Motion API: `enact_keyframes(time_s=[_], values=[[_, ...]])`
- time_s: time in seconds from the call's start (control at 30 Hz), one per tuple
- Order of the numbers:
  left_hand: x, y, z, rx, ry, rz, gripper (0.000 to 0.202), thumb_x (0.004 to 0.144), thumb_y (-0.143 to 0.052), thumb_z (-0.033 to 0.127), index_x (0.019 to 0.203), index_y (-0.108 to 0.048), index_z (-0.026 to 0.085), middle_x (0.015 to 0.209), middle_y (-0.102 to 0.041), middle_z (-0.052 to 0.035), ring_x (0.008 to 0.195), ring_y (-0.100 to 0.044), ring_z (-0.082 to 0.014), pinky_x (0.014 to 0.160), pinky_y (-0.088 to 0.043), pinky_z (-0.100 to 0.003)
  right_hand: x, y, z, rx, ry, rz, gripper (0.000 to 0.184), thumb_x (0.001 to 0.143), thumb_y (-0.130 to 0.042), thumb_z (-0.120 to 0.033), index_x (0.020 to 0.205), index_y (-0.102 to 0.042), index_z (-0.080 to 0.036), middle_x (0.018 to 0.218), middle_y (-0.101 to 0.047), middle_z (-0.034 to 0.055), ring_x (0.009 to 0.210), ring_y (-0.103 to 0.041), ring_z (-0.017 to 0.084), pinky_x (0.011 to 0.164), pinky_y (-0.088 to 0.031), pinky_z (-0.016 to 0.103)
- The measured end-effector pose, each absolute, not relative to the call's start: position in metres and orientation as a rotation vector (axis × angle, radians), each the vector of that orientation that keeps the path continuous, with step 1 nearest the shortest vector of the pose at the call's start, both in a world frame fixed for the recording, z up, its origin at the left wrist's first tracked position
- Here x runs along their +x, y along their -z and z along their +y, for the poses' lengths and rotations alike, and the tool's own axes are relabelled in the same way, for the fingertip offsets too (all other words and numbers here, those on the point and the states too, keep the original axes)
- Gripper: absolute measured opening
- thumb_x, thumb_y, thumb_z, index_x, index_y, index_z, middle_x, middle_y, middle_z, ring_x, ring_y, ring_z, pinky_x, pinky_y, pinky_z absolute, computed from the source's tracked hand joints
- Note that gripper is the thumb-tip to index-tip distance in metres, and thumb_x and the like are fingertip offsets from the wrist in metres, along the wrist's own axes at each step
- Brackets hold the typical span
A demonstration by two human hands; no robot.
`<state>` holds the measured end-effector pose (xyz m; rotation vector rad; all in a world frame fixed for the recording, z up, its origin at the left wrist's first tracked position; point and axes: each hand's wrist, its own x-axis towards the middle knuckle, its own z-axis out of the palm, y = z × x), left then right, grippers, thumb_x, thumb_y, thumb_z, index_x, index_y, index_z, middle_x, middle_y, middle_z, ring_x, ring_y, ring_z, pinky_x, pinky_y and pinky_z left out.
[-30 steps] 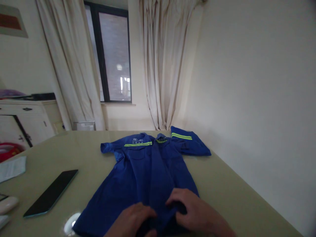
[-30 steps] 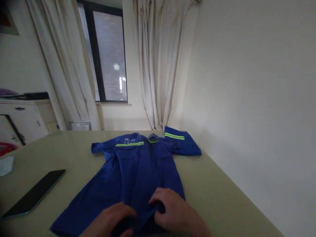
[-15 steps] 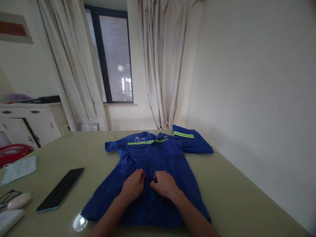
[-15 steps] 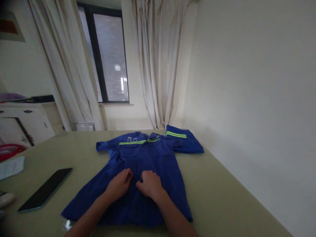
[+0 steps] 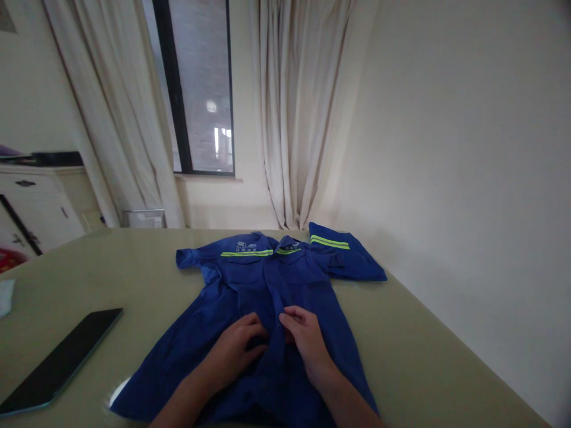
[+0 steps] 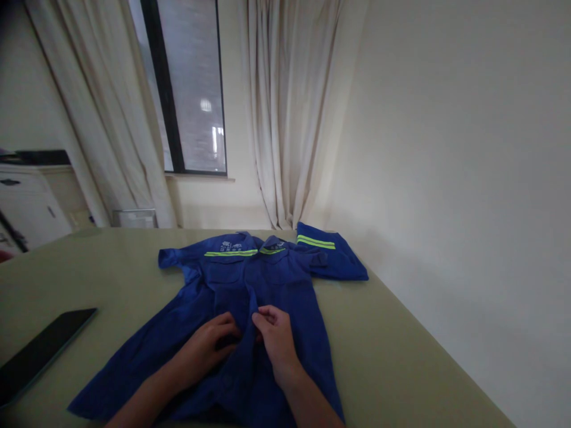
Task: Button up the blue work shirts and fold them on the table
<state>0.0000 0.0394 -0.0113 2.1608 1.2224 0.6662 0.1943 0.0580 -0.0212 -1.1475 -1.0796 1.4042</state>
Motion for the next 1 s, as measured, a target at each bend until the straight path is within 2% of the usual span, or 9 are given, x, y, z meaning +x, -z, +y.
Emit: enact_keyframes(time_s=[0.1, 0.23, 0.33, 0.47, 0.57, 0.67, 0.77, 0.87, 1.0], values=[[0.004, 0.015, 0.041, 2.069, -0.731, 1.237, 0.015, 0.079, -0.063, 0.011, 0.087, -0.068, 0.022, 0.098, -0.064, -0.0017, 0.088, -0.060, -0.0174, 0.077, -0.045, -0.026, 0.196, 0.016, 0.052, -1.160, -1.431, -1.063, 0.031, 0.069, -0.079, -0.040, 0.088, -0.070, -0.018, 0.071, -0.070, 0.0012, 0.063, -0.062, 0.016, 0.058, -0.046, 0.026], [0.010, 0.017, 0.041, 1.954, -0.913, 1.272, 0.010, 0.081, -0.063, 0.012, 0.084, -0.065, 0.021, 0.086, -0.063, 0.0007, 0.074, -0.058, -0.0146, 0.067, -0.043, -0.024, 0.198, 0.015, 0.046, -1.194, -1.320, -1.170, 0.030, 0.070, -0.076, -0.034, 0.094, -0.072, -0.017, 0.077, -0.071, 0.0022, 0.074, -0.066, 0.019, 0.067, -0.050, 0.028], [0.012, 0.018, 0.039, 1.980, -1.027, 1.238, 0.008, 0.088, -0.062, 0.016, 0.087, -0.067, 0.022, 0.084, -0.066, 0.0010, 0.078, -0.062, -0.0153, 0.073, -0.047, -0.025, 0.197, 0.013, 0.042, -1.218, -1.109, -1.321, 0.024, 0.077, -0.070, -0.033, 0.095, -0.072, -0.017, 0.083, -0.072, 0.0039, 0.080, -0.068, 0.020, 0.073, -0.051, 0.030], [0.013, 0.022, 0.037, 2.080, -1.104, 1.151, 0.014, 0.096, -0.056, 0.017, 0.094, -0.068, 0.024, 0.093, -0.068, 0.0005, 0.088, -0.065, -0.0152, 0.082, -0.050, -0.025, 0.197, 0.002, 0.035, -1.246, -0.872, -1.528, 0.017, 0.086, -0.061, -0.029, 0.096, -0.070, -0.019, 0.080, -0.071, 0.0033, 0.074, -0.068, 0.020, 0.069, -0.051, 0.028], [0.013, 0.025, 0.036, 2.150, -1.161, 1.201, 0.016, 0.098, -0.053, 0.017, 0.101, -0.066, 0.025, 0.101, -0.067, -0.0011, 0.095, -0.065, -0.0158, 0.087, -0.050, -0.027, 0.198, -0.005, 0.032, -1.326, -0.661, -1.624, 0.016, 0.087, -0.059, -0.023, 0.097, -0.070, -0.019, 0.076, -0.069, 0.0023, 0.068, -0.066, 0.019, 0.066, -0.050, 0.028], [0.014, 0.027, 0.033, 2.247, -1.140, 1.240, 0.019, 0.100, -0.050, 0.018, 0.105, -0.067, 0.026, 0.105, -0.068, -0.0023, 0.097, -0.065, -0.0169, 0.089, -0.051, -0.028, 0.196, -0.004, 0.029, -1.358, -0.461, -1.739, 0.020, 0.086, -0.057, -0.015, 0.100, -0.071, -0.019, 0.085, -0.072, 0.0051, 0.076, -0.069, 0.021, 0.072, -0.051, 0.031], [0.017, 0.029, 0.030, 2.292, -1.071, 1.228, 0.019, 0.100, -0.050, 0.018, 0.103, -0.067, 0.027, 0.100, -0.070, -0.0011, 0.091, -0.067, -0.0167, 0.084, -0.053, -0.027, 0.191, 0.000, 0.025, -1.302, -0.426, -1.830, 0.026, 0.086, -0.056, -0.010, 0.105, -0.072, -0.020, 0.095, -0.074, 0.0064, 0.086, -0.071, 0.022, 0.080, -0.053, 0.031], [0.019, 0.031, 0.030, 2.189, -1.069, 1.279, 0.016, 0.097, -0.054, 0.017, 0.101, -0.066, 0.027, 0.096, -0.072, 0.0011, 0.089, -0.070, -0.0156, 0.082, -0.054, -0.025, 0.189, 0.003, 0.023, -1.275, -0.482, -1.875, 0.025, 0.090, -0.057, -0.012, 0.106, -0.073, -0.022, 0.096, -0.076, 0.0047, 0.087, -0.073, 0.021, 0.081, -0.054, 0.030], [0.021, 0.031, 0.031, 2.063, -1.063, 1.283, 0.021, 0.093, -0.058, 0.016, 0.109, -0.065, 0.029, 0.103, -0.075, 0.0026, 0.094, -0.072, -0.0149, 0.086, -0.056, -0.024, 0.192, 0.007, 0.026, -1.346, -0.415, -1.968, 0.024, 0.091, -0.056, -0.011, 0.104, -0.074, -0.022, 0.096, -0.077, 0.0058, 0.090, -0.073, 0.023, 0.084, -0.054, 0.032]])
